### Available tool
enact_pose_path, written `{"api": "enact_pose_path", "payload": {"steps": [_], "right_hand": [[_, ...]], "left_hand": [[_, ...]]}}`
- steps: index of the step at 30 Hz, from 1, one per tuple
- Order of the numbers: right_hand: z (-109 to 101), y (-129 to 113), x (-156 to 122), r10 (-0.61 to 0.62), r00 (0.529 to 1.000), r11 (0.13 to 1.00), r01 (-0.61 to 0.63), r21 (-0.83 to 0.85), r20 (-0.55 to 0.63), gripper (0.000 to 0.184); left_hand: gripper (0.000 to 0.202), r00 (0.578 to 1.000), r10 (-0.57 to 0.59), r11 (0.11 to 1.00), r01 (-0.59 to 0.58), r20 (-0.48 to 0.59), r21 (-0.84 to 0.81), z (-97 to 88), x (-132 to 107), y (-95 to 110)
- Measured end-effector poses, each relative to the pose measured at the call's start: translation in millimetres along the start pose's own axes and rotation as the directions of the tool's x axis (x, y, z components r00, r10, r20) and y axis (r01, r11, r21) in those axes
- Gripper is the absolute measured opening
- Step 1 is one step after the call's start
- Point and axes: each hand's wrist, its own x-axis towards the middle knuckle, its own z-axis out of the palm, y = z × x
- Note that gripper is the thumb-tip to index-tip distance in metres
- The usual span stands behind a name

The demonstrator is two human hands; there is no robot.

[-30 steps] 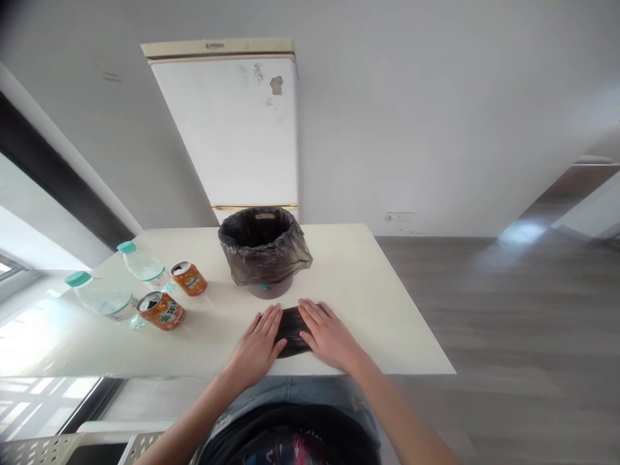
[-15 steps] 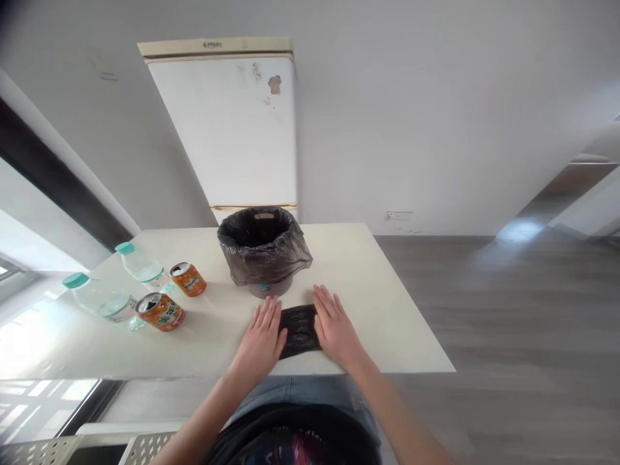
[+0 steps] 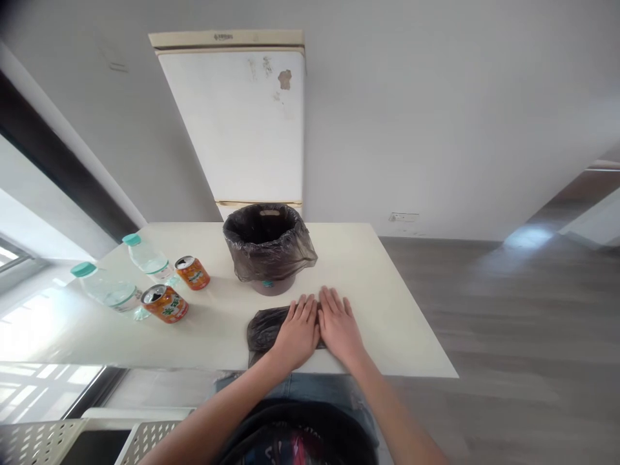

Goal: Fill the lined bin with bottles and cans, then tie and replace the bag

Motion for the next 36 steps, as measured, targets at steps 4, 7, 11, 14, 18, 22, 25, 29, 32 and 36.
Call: {"api": "enact_pose_path", "payload": {"steps": [4,7,11,14,18,22,25,29,32,36], "right_hand": [[-1,-4,2,0.02,1.0,1.0,-0.02,0.009,-0.012,0.06],[-3,-6,1,0.039,0.999,0.999,-0.04,0.014,0.01,0.06],[-4,-7,1,0.044,0.999,0.999,-0.045,0.026,0.01,0.06],[-3,-7,1,0.05,0.999,0.998,-0.05,0.032,0.013,0.06],[-5,-8,2,0.054,0.998,0.998,-0.055,0.036,0.034,0.061],[-8,-7,1,0.079,0.992,0.996,-0.084,0.043,0.095,0.064],[-10,-7,2,0.093,0.988,0.993,-0.101,0.061,0.124,0.065],[-13,-10,2,0.09,0.991,0.984,-0.104,0.145,0.1,0.064],[-17,-8,0,0.148,0.988,0.934,-0.153,0.321,0.04,0.064],[-23,8,-5,0.45,0.887,0.726,-0.293,0.622,-0.107,0.061]], "left_hand": [[0.065,1.0,0.012,1.0,-0.013,0.024,0.014,-1.9,-7,-5],[0.063,0.999,0.013,1.0,-0.013,0.03,0.009,-7.3,-11,-13],[0.06,0.999,-0.033,0.999,0.032,0.033,0.033,-16.8,-21,-29],[0.059,0.997,-0.069,0.995,0.067,0.017,0.069,-24.4,-33,-43],[0.06,0.996,-0.094,0.991,0.094,-0.003,0.097,-33.0,-50,-61],[0.061,0.994,-0.105,0.988,0.104,0.007,0.119,-38.2,-65,-79],[0.061,0.993,-0.116,0.987,0.116,-0.003,0.113,-39.2,-72,-85],[0.059,0.99,-0.14,0.989,0.141,-0.033,0.045,-37.6,-73,-88],[0.056,0.977,-0.199,0.979,0.194,-0.076,-0.058,-39.5,-72,-90],[0.048,0.959,-0.256,0.95,0.226,-0.121,-0.217,-50.3,-77,-94]]}}
